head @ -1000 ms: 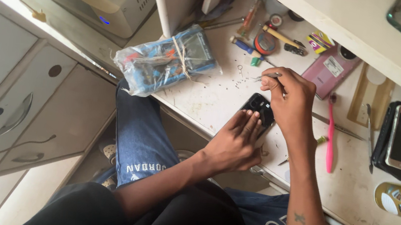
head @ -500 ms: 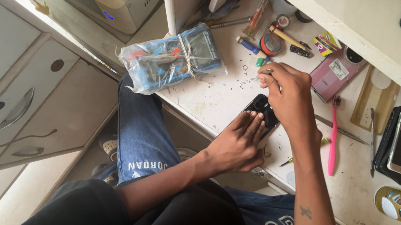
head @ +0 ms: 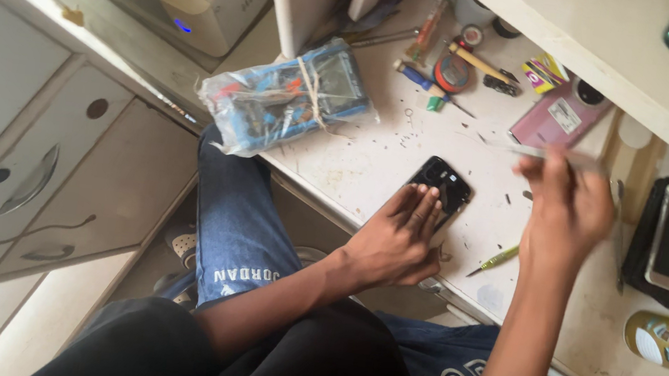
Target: The person repairs a disassembled smartphone at a cluttered workbench. They hold the phone frame steady with one hand while using tweezers and a small metal tool to pry, lift, and reposition internal components, at one point lifting the phone to work on it with both hands before setting it back down and continuing to manipulate parts inside the chassis.
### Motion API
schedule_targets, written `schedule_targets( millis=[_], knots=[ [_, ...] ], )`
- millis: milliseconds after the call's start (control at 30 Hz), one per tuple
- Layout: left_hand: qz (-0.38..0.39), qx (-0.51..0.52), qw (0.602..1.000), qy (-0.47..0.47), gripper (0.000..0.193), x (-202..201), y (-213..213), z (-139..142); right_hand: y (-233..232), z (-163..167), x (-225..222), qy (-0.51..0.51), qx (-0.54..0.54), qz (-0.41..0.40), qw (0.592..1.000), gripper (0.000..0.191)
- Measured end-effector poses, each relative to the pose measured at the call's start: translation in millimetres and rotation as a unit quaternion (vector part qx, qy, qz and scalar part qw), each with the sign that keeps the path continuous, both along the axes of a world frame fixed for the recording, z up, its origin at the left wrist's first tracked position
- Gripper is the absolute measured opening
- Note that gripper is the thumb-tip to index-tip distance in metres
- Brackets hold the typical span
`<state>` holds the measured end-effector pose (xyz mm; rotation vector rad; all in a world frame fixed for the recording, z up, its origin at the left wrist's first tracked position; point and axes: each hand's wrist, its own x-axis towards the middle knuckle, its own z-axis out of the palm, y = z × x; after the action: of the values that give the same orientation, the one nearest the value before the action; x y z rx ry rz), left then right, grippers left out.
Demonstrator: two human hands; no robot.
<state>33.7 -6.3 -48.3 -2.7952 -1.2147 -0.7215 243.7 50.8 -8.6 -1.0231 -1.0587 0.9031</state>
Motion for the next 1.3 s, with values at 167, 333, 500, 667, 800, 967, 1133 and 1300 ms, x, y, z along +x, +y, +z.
schedule_targets(
  millis=[167,333,500,667,800,967,1133,1300],
  knots=[
    [-0.012,-0.012,1.0,-0.003,0.08,-2.2,3.0,-3.4,-54.7,-37.0,13.2,0.073,-0.053,-0.082,0.993,0.008],
    [-0.015,-0.033,0.999,-0.001,0.079,-4.6,3.7,-2.9,-66.5,-52.1,1.9,0.071,-0.082,-0.128,0.986,0.012],
    [-0.017,-0.036,0.999,0.006,0.08,-5.8,3.6,-0.3,-65.7,-48.4,-5.4,0.077,-0.09,-0.13,0.984,0.013],
    [-0.015,-0.027,1.0,-0.001,0.078,-6.8,3.7,-0.3,-67.0,-46.5,-7.8,0.072,-0.088,-0.122,0.986,0.014],
    [-0.016,-0.027,0.999,-0.006,0.076,-7.3,3.6,-1.4,-67.7,-46.2,-8.6,0.068,-0.081,-0.12,0.987,0.013],
    [-0.014,-0.028,0.999,-0.01,0.073,-6.8,3.8,-1.6,-66.5,-45.7,-9.7,0.067,-0.083,-0.119,0.987,0.014],
    [-0.015,-0.027,0.999,-0.017,0.074,-7.4,3.1,-1.2,-67.9,-45.7,-9.6,0.055,-0.082,-0.115,0.989,0.013],
    [-0.018,-0.028,0.999,-0.013,0.074,-7.5,4.0,-1.2,-68.8,-44.4,-9.8,0.046,-0.079,-0.107,0.99,0.013]
  ],
)
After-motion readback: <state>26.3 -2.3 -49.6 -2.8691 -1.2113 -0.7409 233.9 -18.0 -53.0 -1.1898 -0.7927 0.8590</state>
